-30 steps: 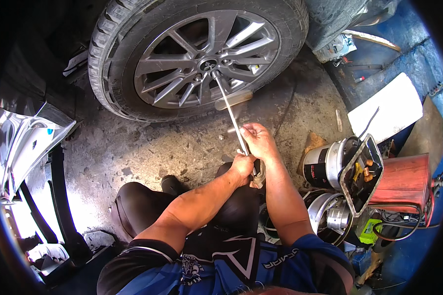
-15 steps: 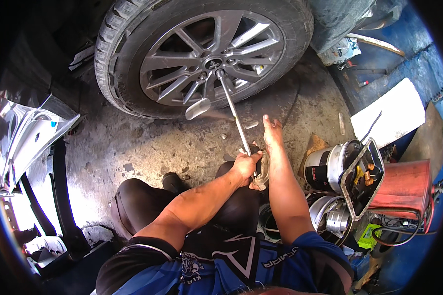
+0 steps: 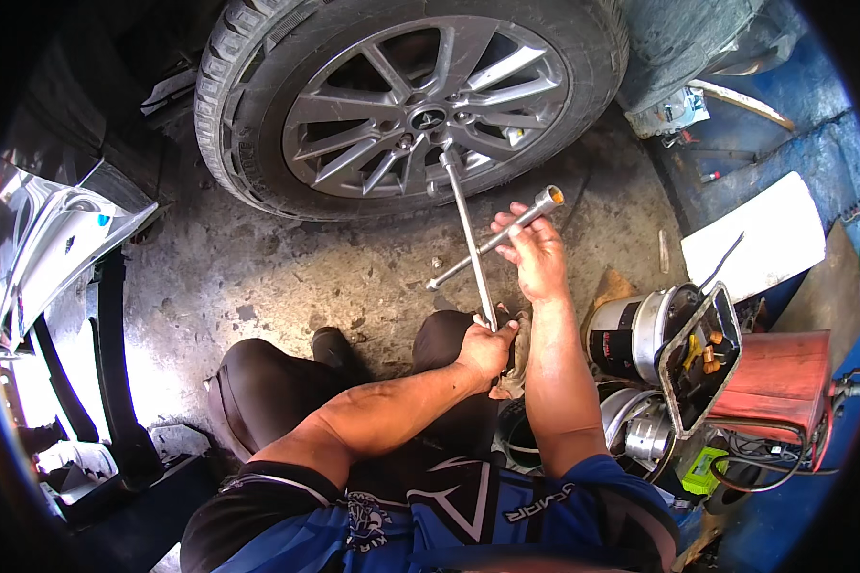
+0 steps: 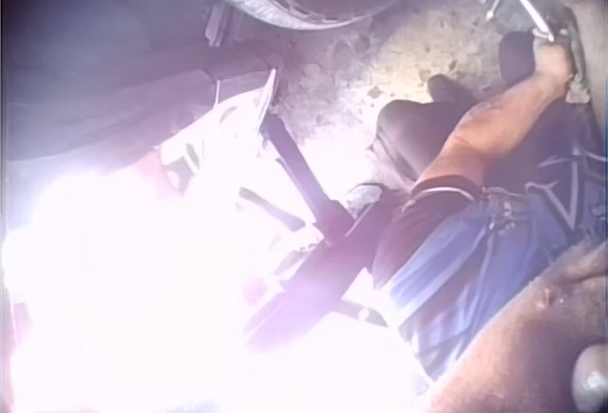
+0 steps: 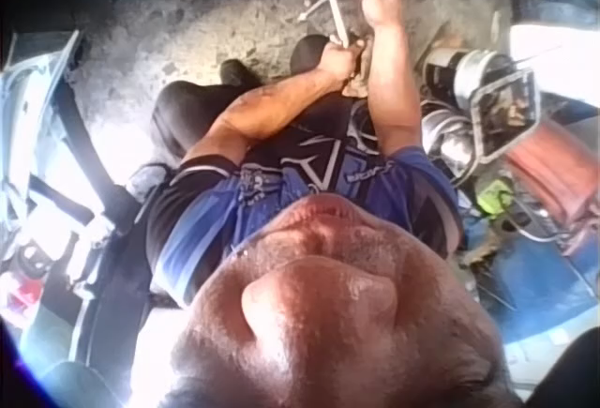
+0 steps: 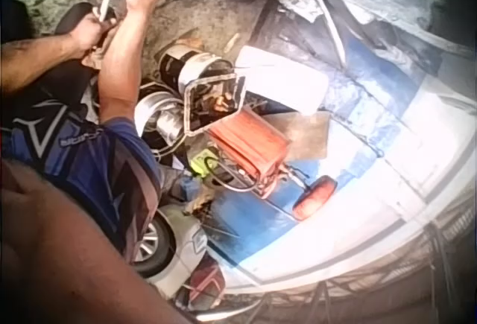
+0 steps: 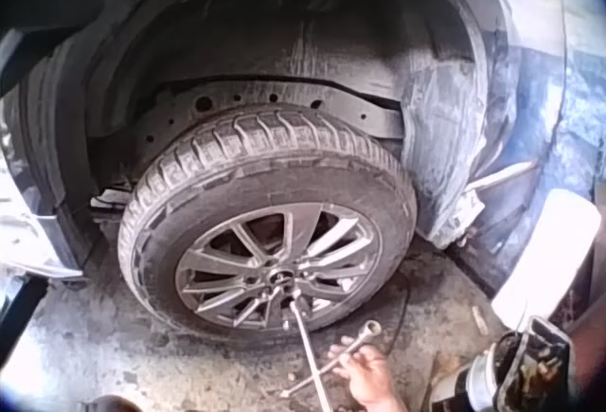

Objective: Removing lug nuts and a tire from a vehicle on a lift using a lug wrench.

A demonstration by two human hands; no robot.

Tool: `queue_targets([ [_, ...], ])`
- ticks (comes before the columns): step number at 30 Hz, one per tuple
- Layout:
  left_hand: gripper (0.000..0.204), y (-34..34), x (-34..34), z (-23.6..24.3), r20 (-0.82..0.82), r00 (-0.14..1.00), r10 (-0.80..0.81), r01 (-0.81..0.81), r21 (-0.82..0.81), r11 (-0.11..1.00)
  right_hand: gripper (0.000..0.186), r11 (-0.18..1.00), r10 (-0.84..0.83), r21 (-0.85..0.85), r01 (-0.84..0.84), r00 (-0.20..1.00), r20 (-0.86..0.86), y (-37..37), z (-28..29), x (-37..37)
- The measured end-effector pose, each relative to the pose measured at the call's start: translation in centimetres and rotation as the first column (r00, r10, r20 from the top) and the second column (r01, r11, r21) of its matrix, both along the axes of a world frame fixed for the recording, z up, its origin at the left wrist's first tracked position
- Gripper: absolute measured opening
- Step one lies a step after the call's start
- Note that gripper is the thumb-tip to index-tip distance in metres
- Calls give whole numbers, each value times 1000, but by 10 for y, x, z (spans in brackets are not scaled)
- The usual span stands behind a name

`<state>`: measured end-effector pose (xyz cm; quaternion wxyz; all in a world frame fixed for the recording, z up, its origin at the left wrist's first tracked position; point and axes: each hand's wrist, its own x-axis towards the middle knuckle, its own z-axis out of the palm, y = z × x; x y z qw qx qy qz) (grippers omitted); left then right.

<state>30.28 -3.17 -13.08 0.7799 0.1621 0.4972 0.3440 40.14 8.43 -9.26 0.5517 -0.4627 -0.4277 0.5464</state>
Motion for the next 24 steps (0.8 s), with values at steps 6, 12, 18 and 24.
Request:
queue_targets([
  [6, 21, 25, 8, 10, 8, 1000, -9, 8, 106, 994, 34, 982, -191, 8, 191, 975, 112, 27, 42, -8],
  [12, 16, 57, 15, 34, -26, 999, -44, 46, 112, 993, 35, 979, -142, 137, 148, 988, -53, 59, 35, 21],
  [18, 28, 67, 16, 36, -87, 995, -53, 74, 261, 963, 31, 711, -675, -456, 536, 702, -227, 73, 69, -3],
  [24, 37, 69, 26, 5, -264, 964, 39, 25, 235, 972, 31, 482, 688, -276, -832, 164, 707, -29, 94, -115],
])
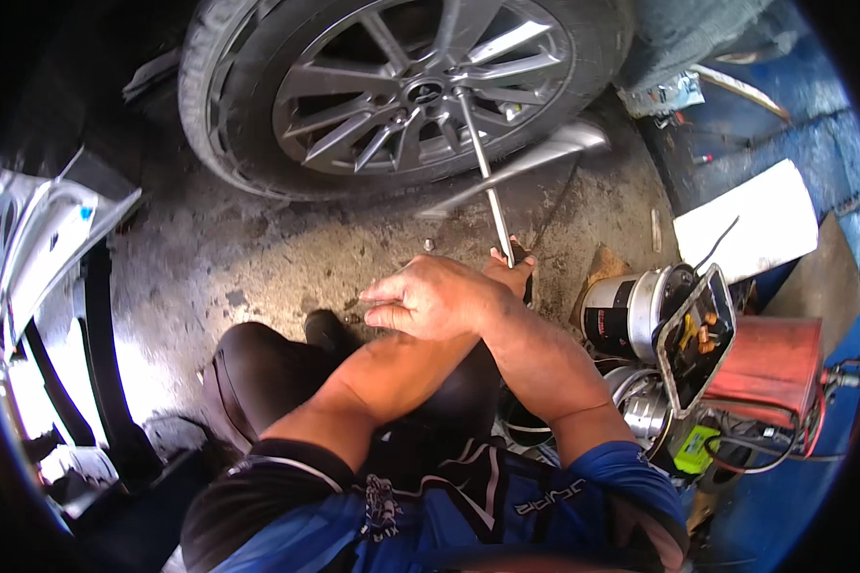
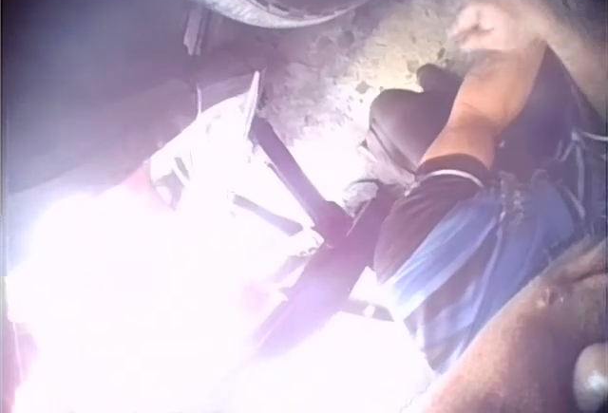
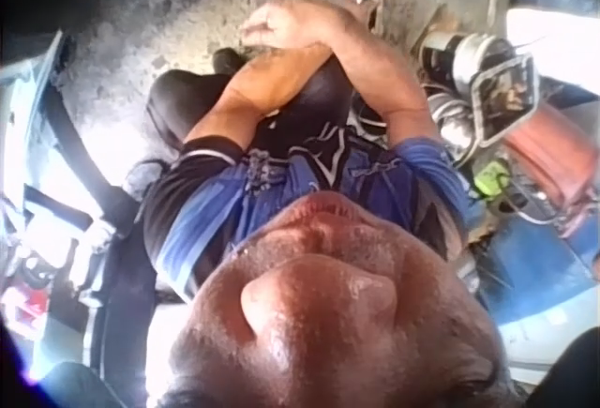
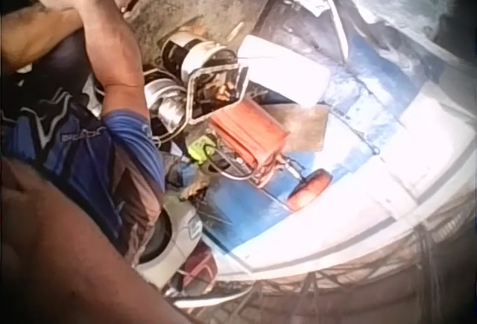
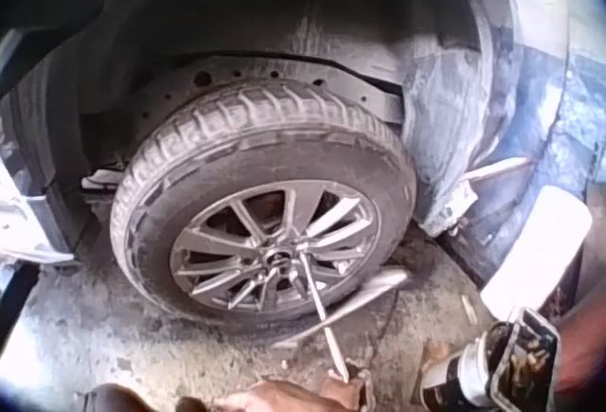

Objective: Removing lug nuts and a tire from a vehicle on a lift using a lug wrench.

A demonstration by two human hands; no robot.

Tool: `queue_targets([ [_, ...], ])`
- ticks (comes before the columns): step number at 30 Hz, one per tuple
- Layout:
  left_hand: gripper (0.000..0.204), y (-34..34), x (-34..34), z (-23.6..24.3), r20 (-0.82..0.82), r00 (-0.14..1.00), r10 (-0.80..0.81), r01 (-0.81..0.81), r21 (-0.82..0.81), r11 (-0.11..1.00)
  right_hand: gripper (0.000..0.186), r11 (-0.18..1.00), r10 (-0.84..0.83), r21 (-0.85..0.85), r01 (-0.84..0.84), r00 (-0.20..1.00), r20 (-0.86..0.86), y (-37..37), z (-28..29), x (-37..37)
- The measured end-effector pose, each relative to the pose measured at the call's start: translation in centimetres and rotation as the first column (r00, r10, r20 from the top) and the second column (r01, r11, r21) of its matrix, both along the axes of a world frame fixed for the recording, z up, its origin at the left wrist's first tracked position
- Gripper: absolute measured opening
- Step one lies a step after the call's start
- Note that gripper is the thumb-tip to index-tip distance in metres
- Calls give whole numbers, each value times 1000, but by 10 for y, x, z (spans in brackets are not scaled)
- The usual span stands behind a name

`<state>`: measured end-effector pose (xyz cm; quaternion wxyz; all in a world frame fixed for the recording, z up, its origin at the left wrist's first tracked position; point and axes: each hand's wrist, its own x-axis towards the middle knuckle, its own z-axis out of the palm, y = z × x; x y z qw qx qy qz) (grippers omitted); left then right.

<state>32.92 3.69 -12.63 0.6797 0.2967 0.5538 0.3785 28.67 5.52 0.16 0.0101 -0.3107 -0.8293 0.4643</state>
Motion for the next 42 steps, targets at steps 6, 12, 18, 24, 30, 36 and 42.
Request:
queue_targets([
  [6, 20, -2, -8, 11, 414, 910, -6, 107, -223, 969, 38, 589, -765, -186, 786, 469, -442, 51, -60, 116],
  [12, 20, -1, -8, 25, 495, 869, -12, 103, -157, 982, 76, -283, -915, -561, 778, -394, -84, 94, -127, 193],
  [18, 18, -3, -13, 27, 495, 868, -47, 139, -150, 979, 104, -485, -837, -695, 531, -512, 194, 108, -149, 177],
  [24, 17, -3, -5, 25, 413, 910, 41, 52, -212, 976, 116, -265, -892, -738, 621, -448, -57, 112, -131, 182],
  [30, 20, 2, 8, 5, 394, 919, 2, 52, -128, 990, 78, -92, -710, -981, 172, -702, -56, 112, -50, 159],
  [36, 23, 3, 15, -6, 180, 983, -28, 51, -127, 991, 36, 654, -626, -319, 686, 253, -738, 25, -19, 62],
  [42, 17, -5, 8, 4, 491, 869, 59, 18, -151, 988, 23, 575, -735, -183, 797, 405, -544, 28, -35, 102],
])
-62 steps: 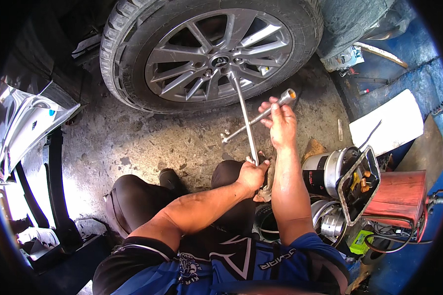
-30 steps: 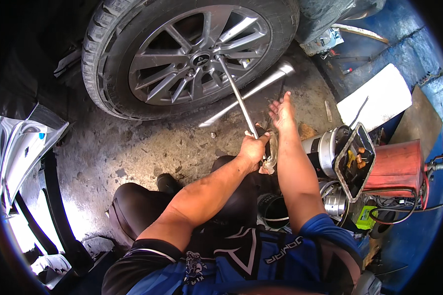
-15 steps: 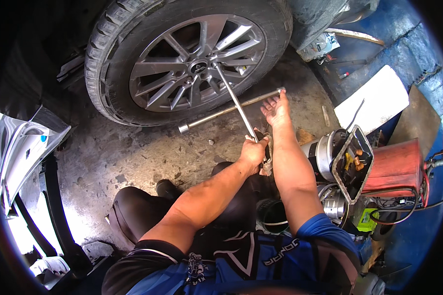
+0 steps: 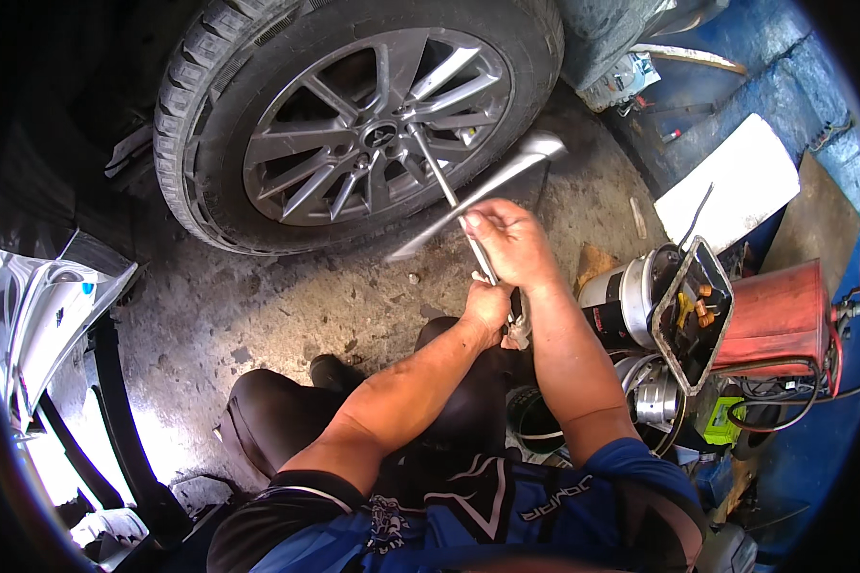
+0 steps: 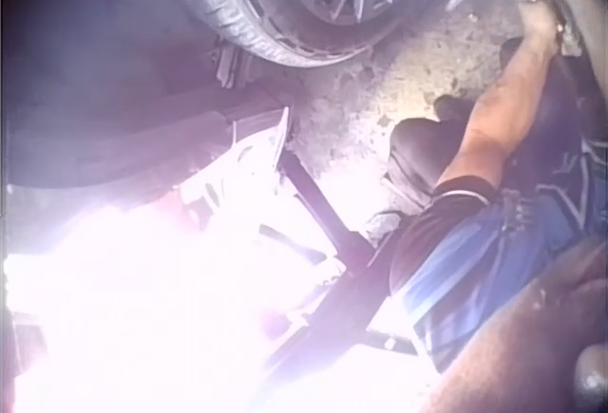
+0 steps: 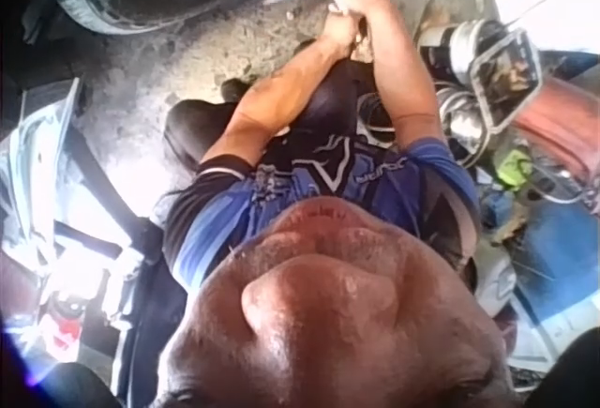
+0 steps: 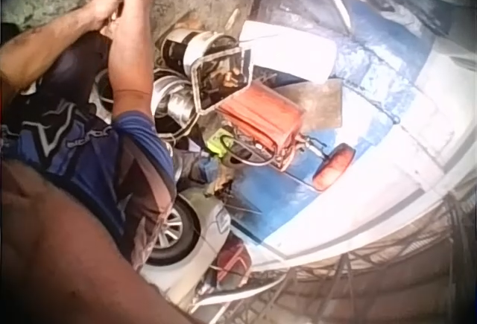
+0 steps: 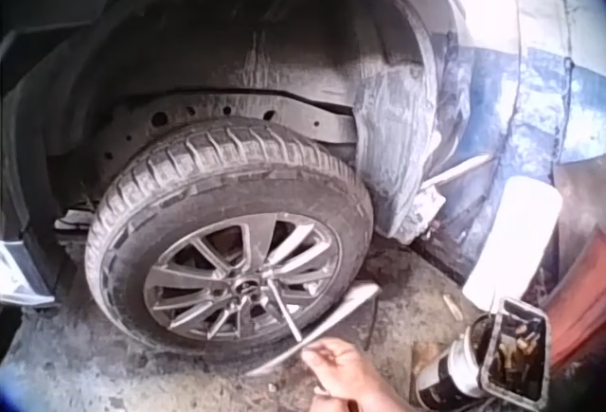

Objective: Removing lug nuts and a tire from a vehicle on a lift using a lug wrench.

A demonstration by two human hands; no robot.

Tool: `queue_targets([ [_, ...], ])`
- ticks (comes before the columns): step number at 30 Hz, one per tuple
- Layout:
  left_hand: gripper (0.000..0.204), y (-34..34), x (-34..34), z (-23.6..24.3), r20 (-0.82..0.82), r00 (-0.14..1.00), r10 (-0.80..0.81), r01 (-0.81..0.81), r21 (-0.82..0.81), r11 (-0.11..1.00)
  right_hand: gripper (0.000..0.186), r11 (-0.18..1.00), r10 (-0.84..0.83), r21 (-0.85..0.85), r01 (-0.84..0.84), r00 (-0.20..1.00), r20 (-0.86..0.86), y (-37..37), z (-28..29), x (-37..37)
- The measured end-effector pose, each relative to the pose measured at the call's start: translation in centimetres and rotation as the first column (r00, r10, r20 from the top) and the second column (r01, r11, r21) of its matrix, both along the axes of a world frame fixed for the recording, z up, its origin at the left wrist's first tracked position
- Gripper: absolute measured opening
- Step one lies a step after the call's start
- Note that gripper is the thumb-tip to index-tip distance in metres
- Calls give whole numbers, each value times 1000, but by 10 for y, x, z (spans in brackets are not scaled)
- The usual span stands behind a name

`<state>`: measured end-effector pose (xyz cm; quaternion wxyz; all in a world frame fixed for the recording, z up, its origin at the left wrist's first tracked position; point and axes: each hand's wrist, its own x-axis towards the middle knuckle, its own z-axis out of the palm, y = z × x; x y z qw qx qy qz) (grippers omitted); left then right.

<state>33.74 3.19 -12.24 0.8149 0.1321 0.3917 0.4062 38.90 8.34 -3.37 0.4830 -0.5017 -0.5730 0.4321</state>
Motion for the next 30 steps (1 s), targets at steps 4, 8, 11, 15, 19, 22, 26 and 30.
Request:
queue_targets([
  [4, 18, 1, -5, 8, 50, 997, -59, 61, -47, 997, 40, 860, -447, -222, 459, 888, 105, 30, -38, 59],
  [8, 18, 1, -6, 14, 17, 999, -42, 44, -91, 995, 85, 592, -737, -618, 517, 658, -155, 58, -88, 90],
  [11, 19, 0, -9, 16, 51, 997, -66, 67, -28, 997, 100, 507, -812, -739, 444, 534, -236, 75, -109, 93],
  [15, 20, -1, -12, 19, 11, 998, -68, 69, -50, 996, 106, 439, -866, -792, 424, 434, -248, 87, -117, 86],
  [19, 21, 0, -11, 21, -26, 996, -83, 82, -23, 996, 106, 454, -819, -759, 467, 555, -148, 82, -125, 82],
  [22, 20, 0, -11, 19, -62, 993, -103, 102, -19, 995, 94, 380, -751, -808, 450, 660, 14, 80, -118, 85],
  [26, 18, 0, -6, 4, -31, 998, -62, 60, -60, 996, 46, 766, -637, -515, 384, 352, -685, 82, -64, 70],
  [30, 21, 1, 10, -28, 70, 997, 31, -30, -14, 999, 23, 913, -385, -168, 372, 645, -660, 44, -4, 2],
])
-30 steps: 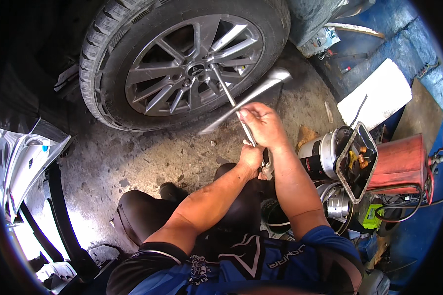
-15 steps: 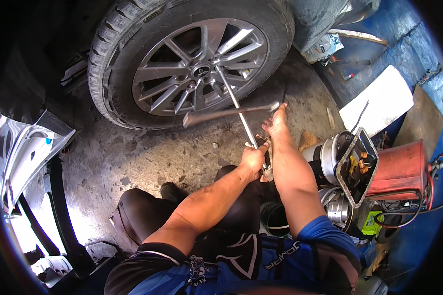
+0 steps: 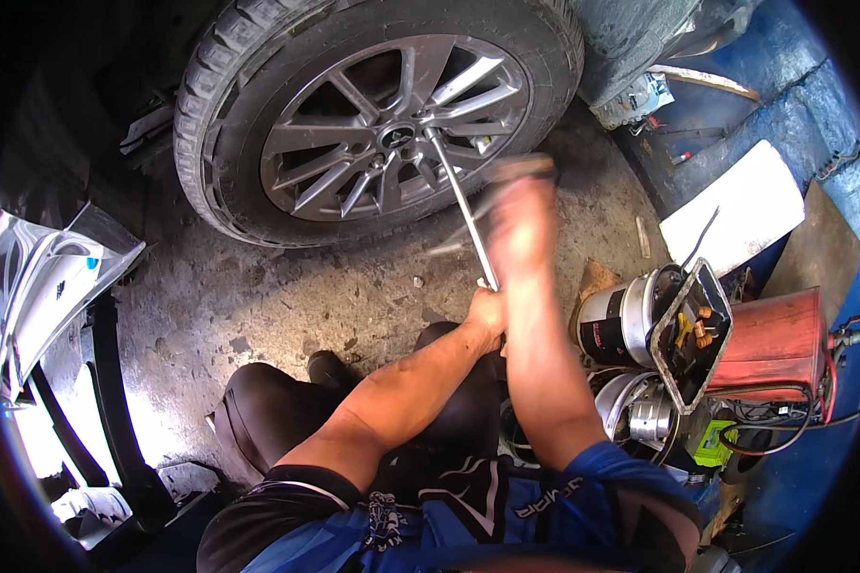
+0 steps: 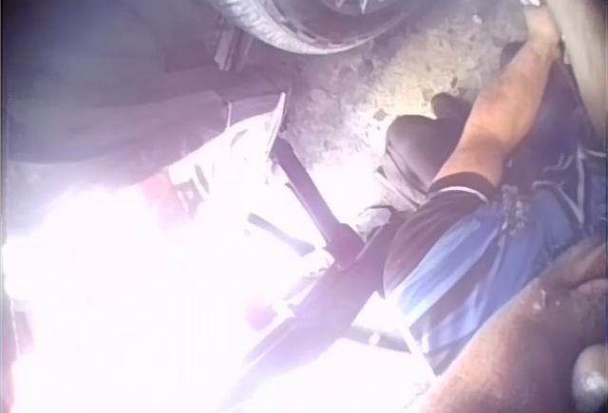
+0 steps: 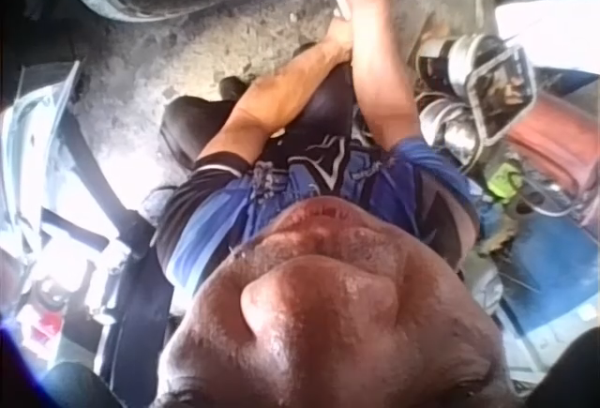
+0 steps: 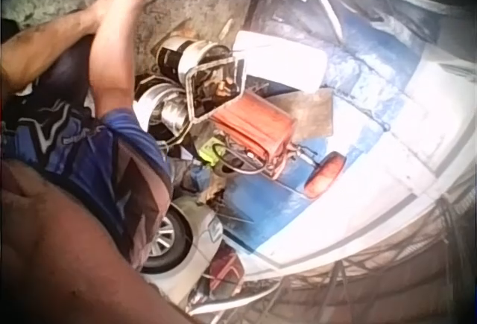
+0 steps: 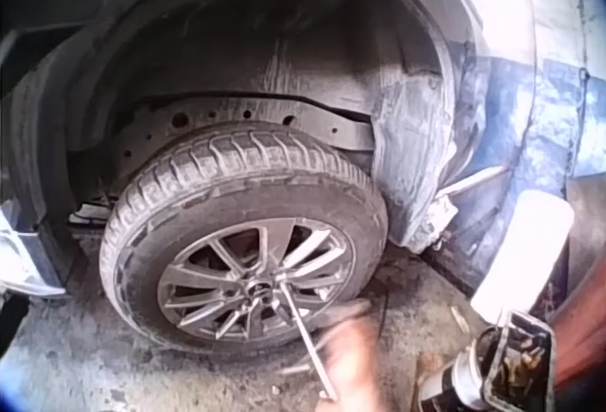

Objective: Removing lug nuts and a tire from a vehicle on a lift using a lug wrench.

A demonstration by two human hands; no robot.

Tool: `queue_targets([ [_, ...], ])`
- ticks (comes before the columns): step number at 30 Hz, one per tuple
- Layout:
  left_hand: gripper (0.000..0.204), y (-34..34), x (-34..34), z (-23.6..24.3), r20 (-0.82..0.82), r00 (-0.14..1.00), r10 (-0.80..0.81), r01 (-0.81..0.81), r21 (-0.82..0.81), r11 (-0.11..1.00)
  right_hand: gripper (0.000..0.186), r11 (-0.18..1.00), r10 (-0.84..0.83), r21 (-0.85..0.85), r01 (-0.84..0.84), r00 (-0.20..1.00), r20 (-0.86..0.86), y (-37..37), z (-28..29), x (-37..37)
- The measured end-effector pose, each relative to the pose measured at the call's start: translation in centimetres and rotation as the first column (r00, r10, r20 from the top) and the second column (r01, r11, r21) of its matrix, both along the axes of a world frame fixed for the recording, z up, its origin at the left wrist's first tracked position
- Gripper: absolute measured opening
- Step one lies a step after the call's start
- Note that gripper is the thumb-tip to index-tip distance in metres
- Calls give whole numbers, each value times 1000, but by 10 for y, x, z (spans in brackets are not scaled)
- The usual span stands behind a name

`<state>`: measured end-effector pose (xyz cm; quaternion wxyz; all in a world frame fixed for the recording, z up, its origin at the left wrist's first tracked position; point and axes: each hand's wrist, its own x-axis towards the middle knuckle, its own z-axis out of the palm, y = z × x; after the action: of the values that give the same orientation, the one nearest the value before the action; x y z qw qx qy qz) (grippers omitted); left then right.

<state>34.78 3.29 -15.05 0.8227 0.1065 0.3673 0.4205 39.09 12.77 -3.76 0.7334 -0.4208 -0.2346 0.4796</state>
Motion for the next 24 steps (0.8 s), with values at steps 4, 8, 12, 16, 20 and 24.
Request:
queue_targets([
  [4, 35, 5, 13, -17, -343, 939, 35, 8, 124, 992, 23, 899, 390, -60, -434, 728, 564, -59, 23, -41],
  [8, 33, -2, -4, 3, -98, 988, -119, 135, 180, 974, 33, 928, 271, -37, -372, 602, 751, -68, 23, -24],
  [12, 35, -1, -13, 38, 207, 967, -148, 129, 98, 987, 39, 892, 428, -294, -343, 435, 792, -63, 16, 0],
  [16, 30, -2, -15, 48, 100, 990, -97, 100, -25, 995, 39, 891, 440, -269, -367, 550, 710, -69, 7, 8],
  [20, 22, -4, -19, 48, 53, 993, -109, 108, 20, 994, 39, 890, 453, -295, -347, 600, 659, -68, 3, 20],
  [24, 16, -8, -25, 59, 30, 990, -136, 136, -7, 991, 42, 919, 394, -313, -239, 560, 729, -60, -1, 36],
])
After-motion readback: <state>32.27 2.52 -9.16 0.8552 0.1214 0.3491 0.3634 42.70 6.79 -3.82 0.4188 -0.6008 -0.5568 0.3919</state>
